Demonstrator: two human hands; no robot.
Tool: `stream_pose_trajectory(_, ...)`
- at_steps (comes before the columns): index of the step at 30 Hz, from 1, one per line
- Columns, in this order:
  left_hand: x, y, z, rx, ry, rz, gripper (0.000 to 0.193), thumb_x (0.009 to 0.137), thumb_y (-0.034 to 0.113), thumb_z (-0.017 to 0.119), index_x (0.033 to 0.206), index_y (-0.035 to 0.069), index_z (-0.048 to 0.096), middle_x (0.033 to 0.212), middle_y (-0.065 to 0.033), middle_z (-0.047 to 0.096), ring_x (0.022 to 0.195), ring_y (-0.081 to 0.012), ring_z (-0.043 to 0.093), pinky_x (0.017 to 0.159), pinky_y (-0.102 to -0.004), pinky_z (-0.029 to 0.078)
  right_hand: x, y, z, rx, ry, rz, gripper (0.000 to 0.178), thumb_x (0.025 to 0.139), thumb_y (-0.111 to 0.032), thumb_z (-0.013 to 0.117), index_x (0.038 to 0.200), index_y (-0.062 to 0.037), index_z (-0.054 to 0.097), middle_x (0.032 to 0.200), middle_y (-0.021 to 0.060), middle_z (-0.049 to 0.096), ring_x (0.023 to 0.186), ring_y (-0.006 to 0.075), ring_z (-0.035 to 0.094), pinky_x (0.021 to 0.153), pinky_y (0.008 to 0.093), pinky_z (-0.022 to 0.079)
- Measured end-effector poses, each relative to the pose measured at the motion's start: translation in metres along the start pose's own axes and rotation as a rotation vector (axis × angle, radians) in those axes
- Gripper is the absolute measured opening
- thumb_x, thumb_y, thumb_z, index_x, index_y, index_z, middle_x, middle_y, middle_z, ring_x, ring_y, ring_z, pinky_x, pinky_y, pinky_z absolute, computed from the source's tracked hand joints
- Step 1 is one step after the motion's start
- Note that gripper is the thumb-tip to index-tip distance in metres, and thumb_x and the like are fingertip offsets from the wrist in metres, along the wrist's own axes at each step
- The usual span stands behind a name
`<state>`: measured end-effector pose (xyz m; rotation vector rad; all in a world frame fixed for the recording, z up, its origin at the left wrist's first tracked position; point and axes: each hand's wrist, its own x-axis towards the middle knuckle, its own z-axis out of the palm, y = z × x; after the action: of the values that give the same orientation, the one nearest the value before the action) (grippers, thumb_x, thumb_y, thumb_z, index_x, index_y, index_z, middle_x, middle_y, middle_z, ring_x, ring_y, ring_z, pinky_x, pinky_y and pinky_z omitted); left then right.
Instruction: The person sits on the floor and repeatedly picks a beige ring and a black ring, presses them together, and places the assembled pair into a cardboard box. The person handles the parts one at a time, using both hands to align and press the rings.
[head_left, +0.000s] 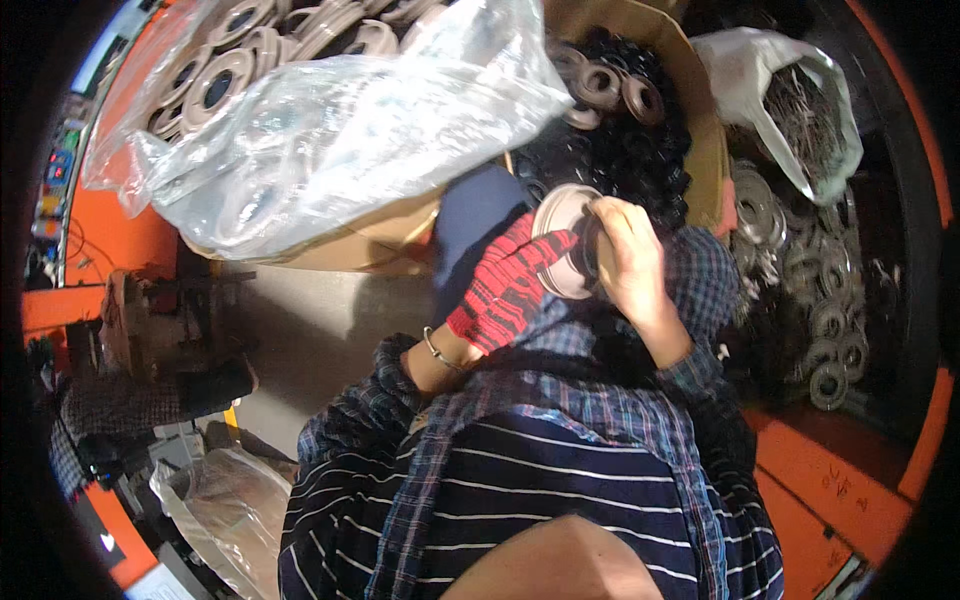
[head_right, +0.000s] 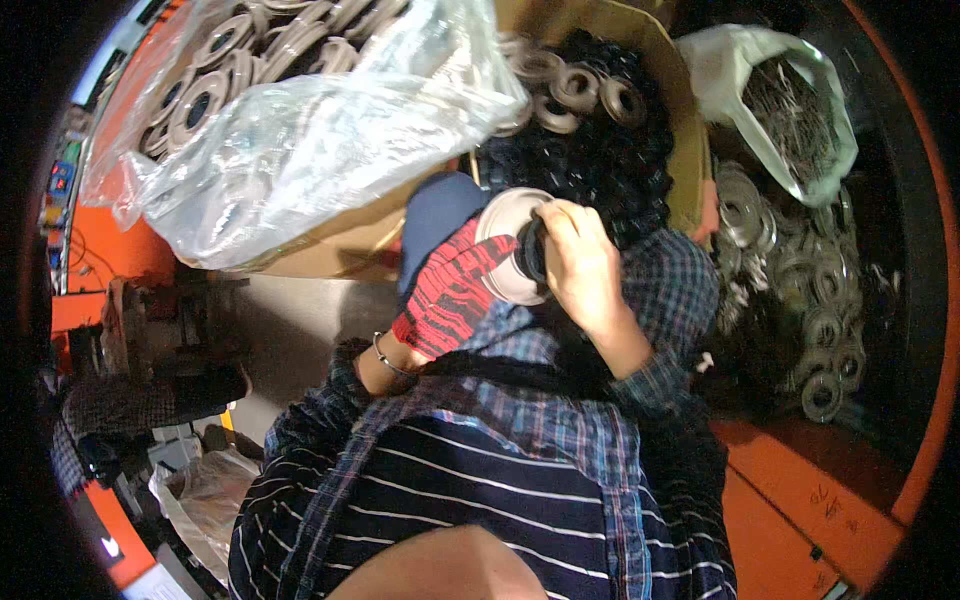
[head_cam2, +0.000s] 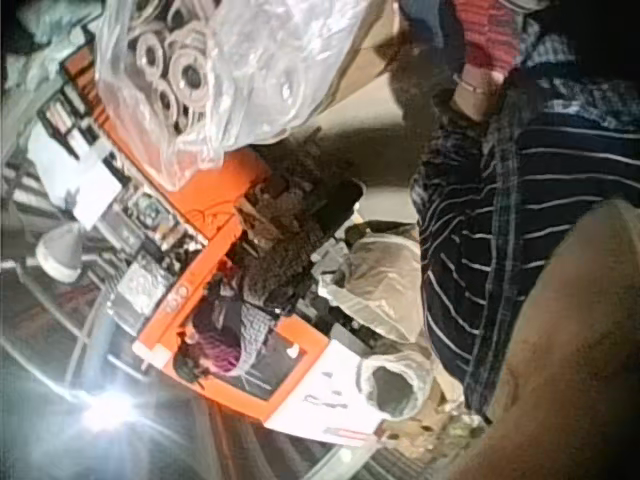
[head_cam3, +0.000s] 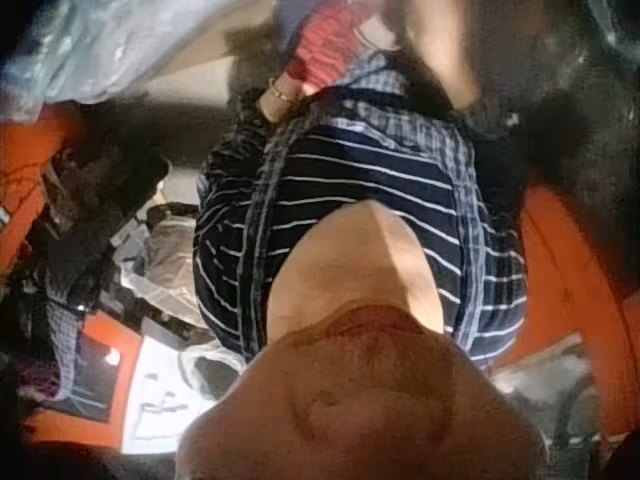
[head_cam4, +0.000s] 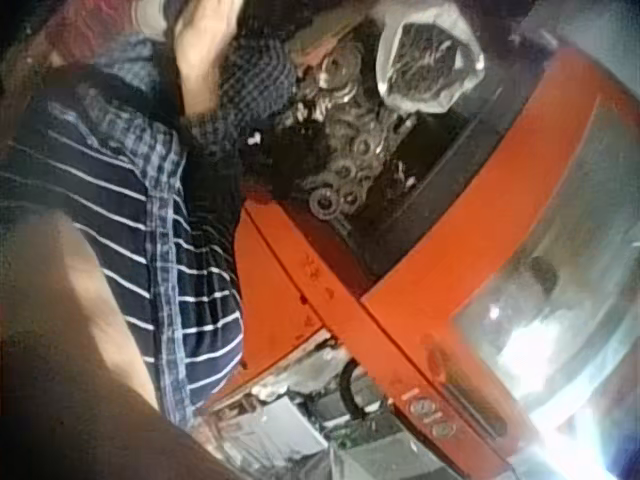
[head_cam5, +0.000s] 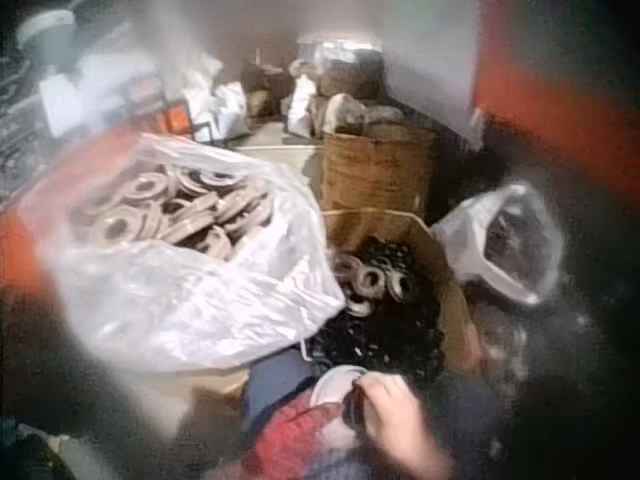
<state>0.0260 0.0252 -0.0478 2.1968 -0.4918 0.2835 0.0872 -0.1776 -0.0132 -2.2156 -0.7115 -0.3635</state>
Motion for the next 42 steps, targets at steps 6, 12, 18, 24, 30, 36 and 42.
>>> stream_pose_trajectory(6,0.001,0.021,-0.01,-0.446,0.007,-0.12,0.042,0.089,0.001,0.064,0.132,0.005,0.061,0.132,-0.0144,0.06,0.117,-0.0241,0.06,0.102,-0.0351,0.049,-0.009,-0.025,-0.031,-0.125,-0.445,0.182,0.066,0.087,-0.035,0.074,0.139,-0.0023,0.048,0.113,0.0201,0.062,0.096,0.0358,0.067,0.082,0.0403,0.055)
stream_pose_trajectory(12,0.008,0.054,-0.012,-0.774,0.115,-0.472,0.049,0.094,0.02,0.071,0.136,0.0,0.055,0.117,-0.0109,0.066,0.107,-0.0162,0.061,0.093,-0.03,0.049,-0.023,-0.012,-0.006,0.046,-0.081,0.075,0.072,0.073,-0.039,0.085,0.127,-0.0022,0.056,0.1,0.0182,0.062,0.084,0.0317,0.067,0.072,0.0384,0.056)
stream_pose_trajectory(18,0.006,0.073,0.001,-0.362,0.237,-0.339,0.052,0.093,0.015,0.072,0.138,-0.002,0.053,0.13,-0.0119,0.062,0.119,-0.0179,0.058,0.105,-0.0329,0.046,-0.029,-0.018,0.022,0.45,0.102,0.478,0.062,0.073,-0.029,0.087,0.12,-0.0008,0.057,0.088,0.0044,0.059,0.074,0.0083,0.055,0.065,0.0236,0.049)
stream_pose_trajectory(24,0.001,0.047,0.001,-0.737,0.157,-0.454,0.041,0.096,0.011,0.066,0.134,-0.001,0.057,0.123,-0.0125,0.066,0.112,-0.0199,0.062,0.097,-0.0319,0.049,-0.029,-0.003,0.003,0.111,-0.035,0.144,0.068,0.069,-0.032,0.087,0.121,0.0007,0.059,0.101,0.0159,0.064,0.086,0.0271,0.068,0.078,0.0353,0.056)
stream_pose_trajectory(30,0.006,0.035,-0.013,-0.755,0.024,-0.354,0.04,0.096,0.015,0.067,0.132,0.001,0.059,0.121,-0.0105,0.067,0.107,-0.0172,0.064,0.093,-0.0299,0.051,-0.022,0.01,-0.004,-0.051,-0.275,-0.045,0.066,0.069,-0.031,0.086,0.12,0.0014,0.059,0.096,0.0158,0.062,0.084,0.0264,0.068,0.075,0.0332,0.056)
stream_pose_trajectory(36,0.013,0.056,0.013,-0.302,0.133,-0.263,0.061,0.088,0.015,0.074,0.142,0.002,0.051,0.137,-0.0173,0.059,0.123,-0.0302,0.059,0.105,-0.0403,0.046,-0.02,0.003,0.03,1.05,0.091,0.813,0.046,0.1,-0.043,0.055,0.117,-0.0018,0.063,0.096,0.0061,0.069,0.092,0.0142,0.067,0.068,0.0261,0.055)
stream_pose_trajectory(42,0.016,0.031,-0.005,-0.493,0.009,-0.607,0.049,0.093,0.021,0.072,0.135,0.0,0.055,0.123,-0.0114,0.065,0.113,-0.0176,0.061,0.098,-0.0324,0.05,-0.03,0.019,0.001,0.893,-0.356,0.744,0.06,0.092,-0.057,0.059,0.118,-0.003,0.06,0.088,0.0147,0.072,0.057,0.0202,0.067,0.054,0.032,0.056)
